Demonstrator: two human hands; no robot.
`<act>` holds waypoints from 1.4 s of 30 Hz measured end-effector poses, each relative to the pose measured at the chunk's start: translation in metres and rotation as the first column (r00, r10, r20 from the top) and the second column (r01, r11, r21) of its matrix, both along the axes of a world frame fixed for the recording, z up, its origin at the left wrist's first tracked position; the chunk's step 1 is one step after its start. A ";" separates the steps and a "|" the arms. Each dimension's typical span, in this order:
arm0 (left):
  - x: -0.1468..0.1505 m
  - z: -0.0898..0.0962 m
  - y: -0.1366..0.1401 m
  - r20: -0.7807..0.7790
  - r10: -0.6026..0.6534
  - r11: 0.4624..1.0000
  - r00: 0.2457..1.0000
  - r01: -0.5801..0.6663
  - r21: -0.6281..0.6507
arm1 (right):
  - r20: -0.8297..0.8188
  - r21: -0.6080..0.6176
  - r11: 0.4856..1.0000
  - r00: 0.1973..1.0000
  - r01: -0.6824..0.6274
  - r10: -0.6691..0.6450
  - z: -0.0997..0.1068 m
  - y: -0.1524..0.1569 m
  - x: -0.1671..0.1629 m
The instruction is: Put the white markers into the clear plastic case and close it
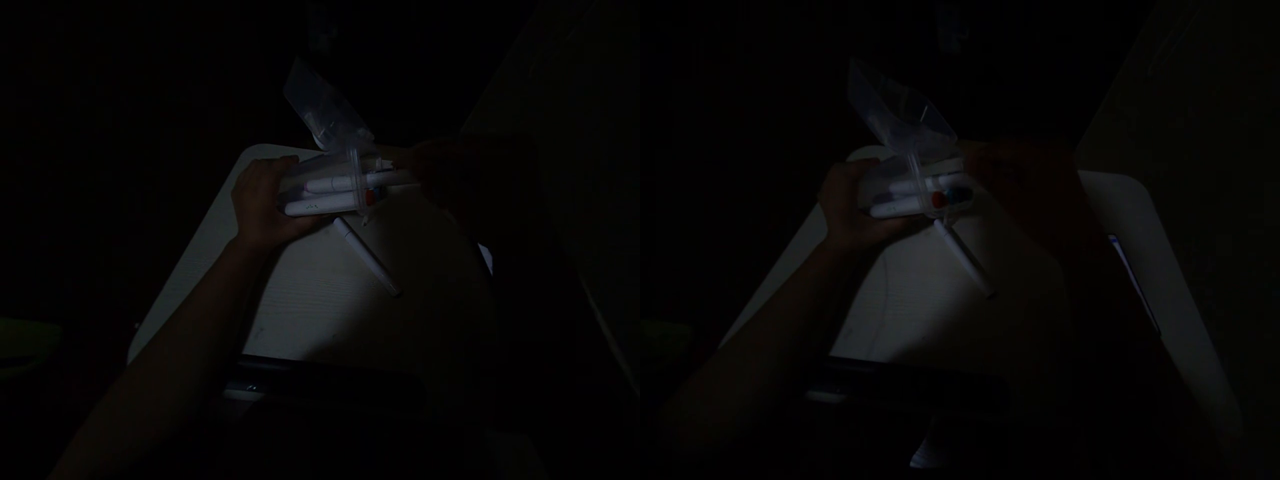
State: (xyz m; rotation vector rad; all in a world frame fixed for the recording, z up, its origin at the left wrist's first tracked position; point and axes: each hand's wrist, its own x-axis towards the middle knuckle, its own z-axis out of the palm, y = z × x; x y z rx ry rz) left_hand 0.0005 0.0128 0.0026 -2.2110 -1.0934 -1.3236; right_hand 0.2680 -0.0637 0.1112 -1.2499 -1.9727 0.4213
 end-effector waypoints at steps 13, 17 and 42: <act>-0.002 0.003 -0.005 -0.087 0.017 0.998 0.996 -0.021 -0.052 | 0.041 -0.036 0.987 0.986 -0.158 0.160 -0.014 0.000 -0.021; -0.002 0.003 -0.005 -0.095 0.010 0.997 0.995 -0.017 -0.077 | 0.081 -0.069 0.975 0.973 -0.210 0.215 -0.016 0.001 -0.023; -0.001 0.000 -0.005 -0.061 0.030 0.996 0.998 -0.035 -0.081 | 0.213 0.144 0.981 0.964 0.133 -0.162 -0.010 -0.014 -0.017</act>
